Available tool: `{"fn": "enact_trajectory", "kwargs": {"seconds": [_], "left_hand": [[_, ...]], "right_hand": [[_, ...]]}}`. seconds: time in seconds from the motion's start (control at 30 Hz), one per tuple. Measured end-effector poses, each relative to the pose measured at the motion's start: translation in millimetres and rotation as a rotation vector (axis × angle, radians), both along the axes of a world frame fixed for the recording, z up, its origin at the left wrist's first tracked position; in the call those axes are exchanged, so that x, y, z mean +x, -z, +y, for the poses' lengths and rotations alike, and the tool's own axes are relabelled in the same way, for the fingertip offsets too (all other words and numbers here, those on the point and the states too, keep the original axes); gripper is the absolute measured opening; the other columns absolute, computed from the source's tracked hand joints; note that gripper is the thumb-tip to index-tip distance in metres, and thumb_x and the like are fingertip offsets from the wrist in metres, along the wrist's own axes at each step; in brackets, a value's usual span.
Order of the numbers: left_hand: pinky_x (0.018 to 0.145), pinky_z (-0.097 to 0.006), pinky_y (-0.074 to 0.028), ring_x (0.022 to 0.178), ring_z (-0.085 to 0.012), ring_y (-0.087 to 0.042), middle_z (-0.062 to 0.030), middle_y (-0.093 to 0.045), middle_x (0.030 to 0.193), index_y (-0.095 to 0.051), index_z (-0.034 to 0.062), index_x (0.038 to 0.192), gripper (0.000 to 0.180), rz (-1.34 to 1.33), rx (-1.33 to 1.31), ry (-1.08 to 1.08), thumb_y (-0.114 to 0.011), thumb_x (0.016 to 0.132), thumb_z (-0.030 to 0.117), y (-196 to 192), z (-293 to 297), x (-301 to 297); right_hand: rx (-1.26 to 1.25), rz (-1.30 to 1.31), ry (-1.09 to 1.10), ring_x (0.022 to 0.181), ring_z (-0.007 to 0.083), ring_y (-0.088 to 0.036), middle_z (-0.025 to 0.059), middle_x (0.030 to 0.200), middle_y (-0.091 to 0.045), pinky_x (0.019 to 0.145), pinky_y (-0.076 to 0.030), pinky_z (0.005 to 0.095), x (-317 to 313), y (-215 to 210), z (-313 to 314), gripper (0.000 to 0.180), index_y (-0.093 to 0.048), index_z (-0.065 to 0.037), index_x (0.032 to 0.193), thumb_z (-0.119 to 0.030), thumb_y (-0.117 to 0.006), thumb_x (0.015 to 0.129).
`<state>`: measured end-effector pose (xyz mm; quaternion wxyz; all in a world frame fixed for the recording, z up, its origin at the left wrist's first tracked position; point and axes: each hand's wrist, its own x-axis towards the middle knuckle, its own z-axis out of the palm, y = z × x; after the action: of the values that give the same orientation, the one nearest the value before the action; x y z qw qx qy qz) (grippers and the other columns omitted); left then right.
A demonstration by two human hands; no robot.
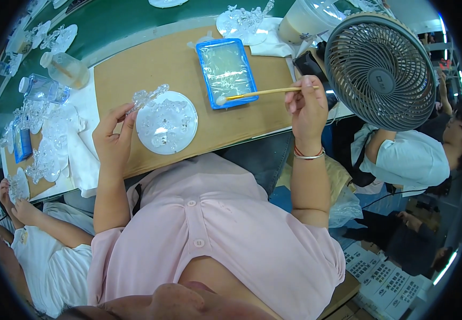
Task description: Assembling decorative fixtures by gluing crystal-like components onto a circular base.
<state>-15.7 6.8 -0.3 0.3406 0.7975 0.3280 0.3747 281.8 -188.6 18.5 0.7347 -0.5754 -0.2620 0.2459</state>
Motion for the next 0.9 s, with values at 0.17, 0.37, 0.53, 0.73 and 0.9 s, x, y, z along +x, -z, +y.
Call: {"fn": "enact_trajectory", "kwargs": {"seconds": [0.17, 0.37, 0.53, 0.73, 0.9], "left_hand": [[0.065, -0.027, -0.05, 0.073, -0.0185, -0.066, -0.0085, -0.069, 0.087, -0.069, 0.0045, 0.096, 0.016, -0.003, 0.052, 0.008, -0.07, 0.08, 0.004, 3.1, 2.9, 2.1], [0.065, -0.027, -0.051, 0.073, -0.0187, -0.066, -0.0078, -0.07, 0.086, -0.07, 0.0052, 0.095, 0.015, -0.01, 0.045, 0.001, -0.071, 0.08, 0.005, 3.7, 3.6, 2.7], [0.064, -0.027, -0.051, 0.072, -0.0183, -0.066, -0.0075, -0.07, 0.086, -0.069, 0.0055, 0.095, 0.015, -0.016, 0.058, 0.012, -0.07, 0.08, 0.005, 3.4, 3.6, 1.1], [0.064, -0.027, -0.051, 0.072, -0.0185, -0.066, -0.0078, -0.07, 0.087, -0.069, 0.0053, 0.096, 0.016, -0.015, 0.053, 0.011, -0.07, 0.08, 0.004, 3.4, 3.1, 1.5], [0.064, -0.027, -0.052, 0.071, -0.0184, -0.066, -0.0079, -0.069, 0.087, -0.069, 0.0049, 0.096, 0.016, -0.018, 0.063, 0.026, -0.07, 0.08, 0.004, 5.6, 3.5, 2.1]], "right_hand": [[0.085, 0.038, -0.034, 0.047, 0.0079, -0.043, 0.0081, 0.064, -0.055, 0.045, -0.034, 0.0186, -31.7, -7.6, -10.3, 0.022, -0.049, -0.005, 0.091, -0.024, -0.044, 0.101], [0.019, -0.182, -0.062, 0.049, 0.0101, -0.044, 0.011, 0.067, -0.055, 0.045, -0.035, 0.0195, -80.3, 3.5, -2.7, 0.021, -0.046, -0.004, 0.094, -0.023, -0.042, 0.101], [-0.063, -0.544, -0.146, 0.055, 0.0096, -0.048, 0.0112, 0.071, -0.058, 0.051, -0.038, 0.0202, -94.4, 8.3, 12.5, 0.018, -0.048, -0.003, 0.095, -0.02, -0.046, 0.099], [-0.122, -0.893, -0.228, 0.057, 0.0108, -0.053, 0.0073, 0.07, -0.062, 0.054, -0.042, 0.0225, -97.2, 8.7, 30.1, 0.012, -0.054, 0.0, 0.094, -0.012, -0.051, 0.095], [-0.096, -0.975, -0.265, 0.054, 0.0138, -0.054, 0.0087, 0.069, -0.061, 0.051, -0.042, 0.026, -102.8, 1.2, 42.5, 0.01, -0.054, -0.001, 0.093, -0.01, -0.053, 0.094]]}}
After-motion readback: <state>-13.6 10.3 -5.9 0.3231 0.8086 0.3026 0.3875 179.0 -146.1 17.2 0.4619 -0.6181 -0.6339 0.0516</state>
